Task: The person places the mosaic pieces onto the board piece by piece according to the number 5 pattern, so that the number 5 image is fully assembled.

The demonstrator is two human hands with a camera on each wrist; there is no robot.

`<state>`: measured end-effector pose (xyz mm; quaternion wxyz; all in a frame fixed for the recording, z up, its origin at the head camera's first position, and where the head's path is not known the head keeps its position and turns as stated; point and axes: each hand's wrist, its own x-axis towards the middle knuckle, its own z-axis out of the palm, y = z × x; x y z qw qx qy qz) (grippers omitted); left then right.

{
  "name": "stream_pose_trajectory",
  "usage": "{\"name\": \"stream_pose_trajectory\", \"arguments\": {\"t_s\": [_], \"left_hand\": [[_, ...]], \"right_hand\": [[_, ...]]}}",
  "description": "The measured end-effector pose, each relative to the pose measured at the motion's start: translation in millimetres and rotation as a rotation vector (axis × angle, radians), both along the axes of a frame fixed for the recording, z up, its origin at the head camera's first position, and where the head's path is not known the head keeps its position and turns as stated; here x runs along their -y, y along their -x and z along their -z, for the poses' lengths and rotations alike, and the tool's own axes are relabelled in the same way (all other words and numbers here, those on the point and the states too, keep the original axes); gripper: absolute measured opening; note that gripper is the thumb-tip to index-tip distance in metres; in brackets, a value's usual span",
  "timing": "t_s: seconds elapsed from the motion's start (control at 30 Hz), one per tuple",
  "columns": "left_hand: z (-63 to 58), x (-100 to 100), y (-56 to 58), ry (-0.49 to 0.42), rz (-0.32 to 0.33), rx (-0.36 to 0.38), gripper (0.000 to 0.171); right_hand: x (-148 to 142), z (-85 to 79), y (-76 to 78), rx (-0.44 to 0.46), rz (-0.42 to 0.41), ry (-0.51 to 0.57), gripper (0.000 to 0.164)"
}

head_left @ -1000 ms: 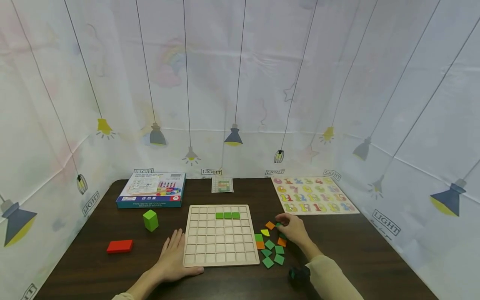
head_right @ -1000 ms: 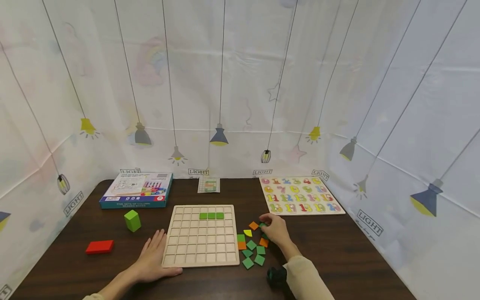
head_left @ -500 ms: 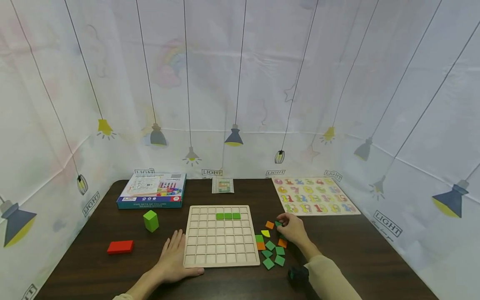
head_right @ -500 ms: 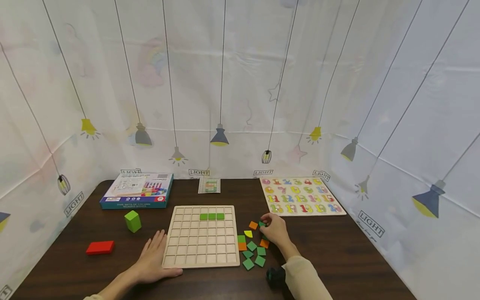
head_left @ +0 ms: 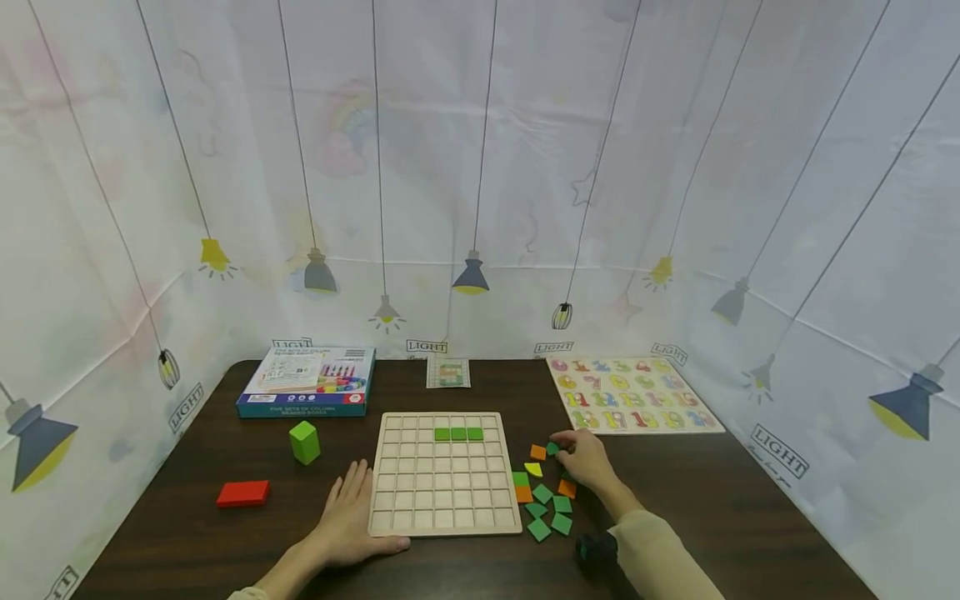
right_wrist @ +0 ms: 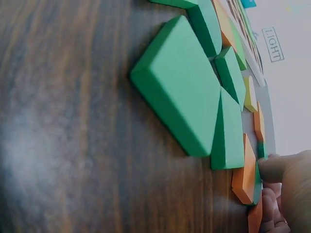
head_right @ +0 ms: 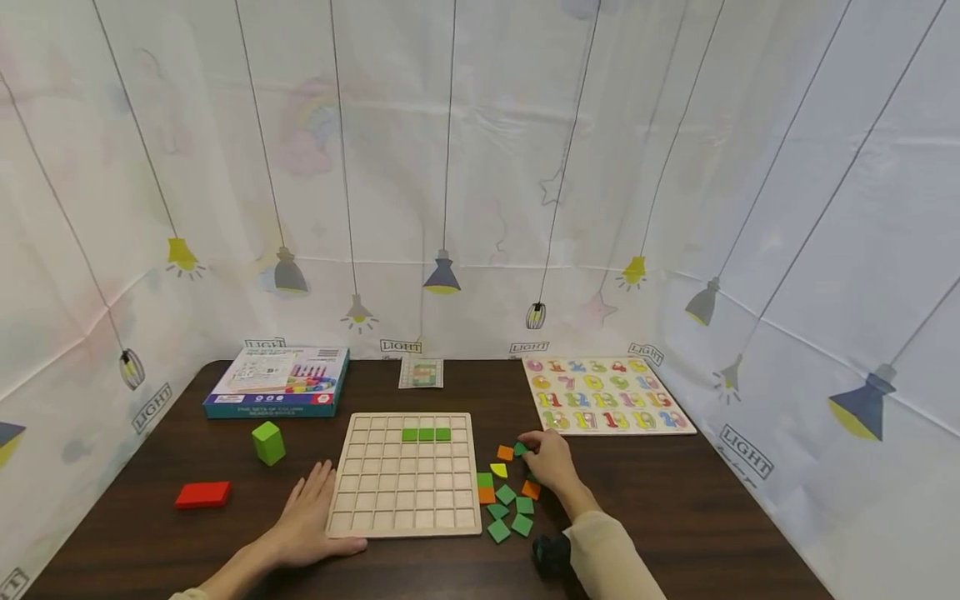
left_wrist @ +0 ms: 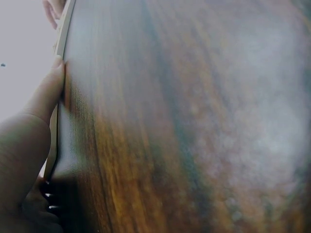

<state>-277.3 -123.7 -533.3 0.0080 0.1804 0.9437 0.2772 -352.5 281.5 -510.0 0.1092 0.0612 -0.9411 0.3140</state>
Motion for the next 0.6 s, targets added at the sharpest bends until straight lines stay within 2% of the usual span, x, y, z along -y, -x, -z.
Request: {"name": "stream_pose_trajectory", "arguments": {"t_s": [0.13,0.6], "left_hand": [[-0.8,0,0.4,0.02,-0.007,0.004,0.125],[-10.4,0,-2.3,0.004,0.011,0.022,0.124]], "right_hand": [[-1,0.5,1.8,0.015,0.012,0.009,0.016],[0,-3.0,5.3,-0.02,0.043,0.086,0.02]]}}
